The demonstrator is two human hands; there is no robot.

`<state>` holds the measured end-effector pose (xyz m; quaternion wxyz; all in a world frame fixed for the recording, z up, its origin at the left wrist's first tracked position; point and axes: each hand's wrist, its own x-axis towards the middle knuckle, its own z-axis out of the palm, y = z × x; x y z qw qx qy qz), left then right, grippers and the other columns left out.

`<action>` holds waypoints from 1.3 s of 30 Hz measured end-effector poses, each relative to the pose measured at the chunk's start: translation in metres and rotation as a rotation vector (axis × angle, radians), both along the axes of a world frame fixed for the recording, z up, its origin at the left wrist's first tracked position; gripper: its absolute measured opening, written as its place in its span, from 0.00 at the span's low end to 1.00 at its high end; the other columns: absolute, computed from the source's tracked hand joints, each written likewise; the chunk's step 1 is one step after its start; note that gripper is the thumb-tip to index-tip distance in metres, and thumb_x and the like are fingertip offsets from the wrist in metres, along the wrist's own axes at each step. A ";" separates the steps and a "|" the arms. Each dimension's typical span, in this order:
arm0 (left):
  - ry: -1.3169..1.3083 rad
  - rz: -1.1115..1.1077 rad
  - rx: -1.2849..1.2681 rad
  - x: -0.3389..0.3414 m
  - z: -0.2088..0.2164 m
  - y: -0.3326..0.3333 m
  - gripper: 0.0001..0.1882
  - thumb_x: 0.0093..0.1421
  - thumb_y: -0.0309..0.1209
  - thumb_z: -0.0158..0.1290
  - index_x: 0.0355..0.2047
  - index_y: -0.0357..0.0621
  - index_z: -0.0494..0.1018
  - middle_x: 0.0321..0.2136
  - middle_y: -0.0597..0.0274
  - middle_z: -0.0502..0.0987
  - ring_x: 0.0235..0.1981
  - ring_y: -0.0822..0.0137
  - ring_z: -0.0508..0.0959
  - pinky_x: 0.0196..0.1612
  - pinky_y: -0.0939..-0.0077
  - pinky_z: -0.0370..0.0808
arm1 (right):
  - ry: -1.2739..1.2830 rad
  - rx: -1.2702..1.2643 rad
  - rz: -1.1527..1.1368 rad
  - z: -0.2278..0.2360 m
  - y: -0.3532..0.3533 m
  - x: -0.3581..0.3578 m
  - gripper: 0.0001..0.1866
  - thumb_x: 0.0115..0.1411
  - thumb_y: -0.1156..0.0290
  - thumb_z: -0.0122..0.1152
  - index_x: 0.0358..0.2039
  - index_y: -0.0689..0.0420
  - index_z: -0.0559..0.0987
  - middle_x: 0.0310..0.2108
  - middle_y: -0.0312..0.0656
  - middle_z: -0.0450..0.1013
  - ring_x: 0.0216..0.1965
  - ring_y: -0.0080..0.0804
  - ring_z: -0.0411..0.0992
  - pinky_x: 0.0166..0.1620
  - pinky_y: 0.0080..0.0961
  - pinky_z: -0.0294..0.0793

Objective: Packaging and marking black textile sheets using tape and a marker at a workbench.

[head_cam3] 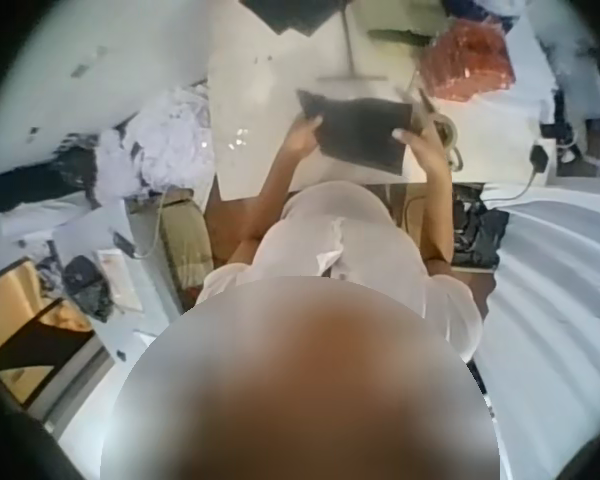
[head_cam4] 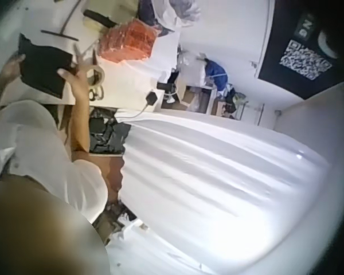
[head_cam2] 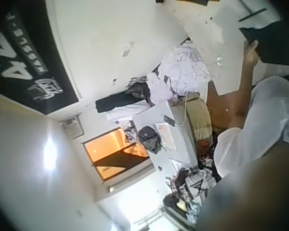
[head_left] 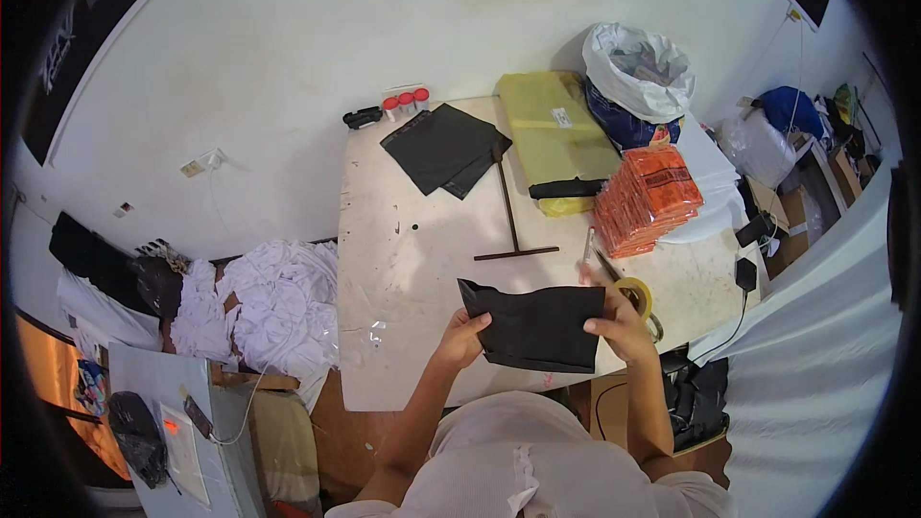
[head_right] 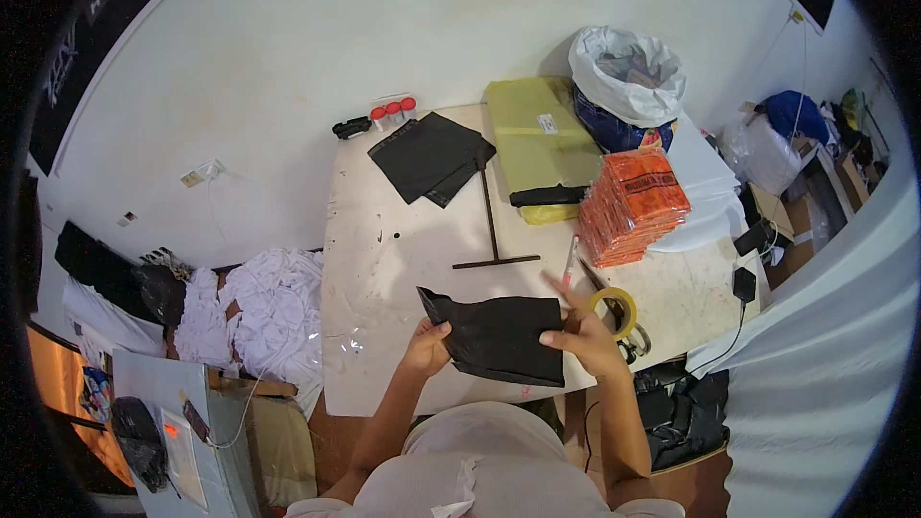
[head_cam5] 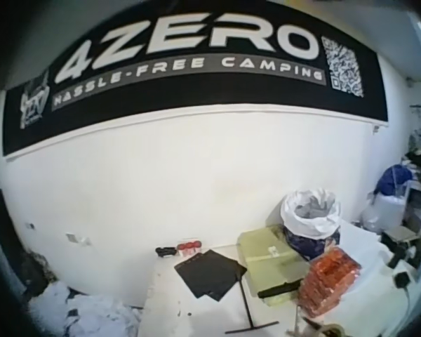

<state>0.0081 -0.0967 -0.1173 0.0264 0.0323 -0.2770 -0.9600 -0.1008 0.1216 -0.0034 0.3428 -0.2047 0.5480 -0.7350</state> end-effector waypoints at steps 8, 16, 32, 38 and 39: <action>-0.316 -0.026 -0.075 0.005 -0.011 0.006 0.13 0.56 0.31 0.54 0.40 0.39 0.72 0.38 0.59 0.76 0.39 0.67 0.76 0.45 0.73 0.72 | -0.319 0.240 0.015 -0.079 0.002 -0.009 0.14 0.48 0.79 0.63 0.37 0.63 0.76 0.35 0.37 0.75 0.36 0.24 0.73 0.40 0.18 0.71; -0.512 -0.005 -0.101 0.005 -0.046 0.017 0.13 0.57 0.32 0.53 0.40 0.38 0.71 0.37 0.59 0.76 0.38 0.66 0.76 0.43 0.73 0.73 | -0.327 0.364 -0.002 -0.117 -0.002 -0.017 0.12 0.49 0.76 0.65 0.35 0.63 0.76 0.33 0.39 0.75 0.32 0.23 0.74 0.33 0.15 0.73; -0.549 -0.236 -0.595 0.006 -0.070 -0.012 0.13 0.57 0.39 0.53 0.33 0.41 0.76 0.26 0.68 0.76 0.28 0.77 0.75 0.34 0.82 0.71 | -0.455 0.494 -0.085 -0.153 0.013 -0.025 0.12 0.49 0.66 0.67 0.26 0.56 0.72 0.17 0.27 0.65 0.11 0.10 0.57 0.13 0.10 0.53; -0.446 -0.293 -0.738 -0.001 -0.061 -0.020 0.13 0.58 0.36 0.53 0.36 0.38 0.76 0.28 0.67 0.77 0.29 0.77 0.75 0.35 0.82 0.72 | -0.351 0.456 -0.061 -0.195 0.031 -0.031 0.13 0.48 0.64 0.68 0.22 0.55 0.71 0.14 0.25 0.59 0.09 0.10 0.50 0.12 0.13 0.46; -0.412 -0.299 -0.760 -0.001 -0.062 -0.021 0.11 0.58 0.32 0.52 0.38 0.39 0.76 0.30 0.66 0.77 0.30 0.77 0.75 0.36 0.82 0.72 | -0.316 0.462 -0.102 -0.202 0.032 -0.031 0.14 0.48 0.64 0.68 0.20 0.55 0.71 0.14 0.25 0.59 0.09 0.11 0.50 0.12 0.14 0.46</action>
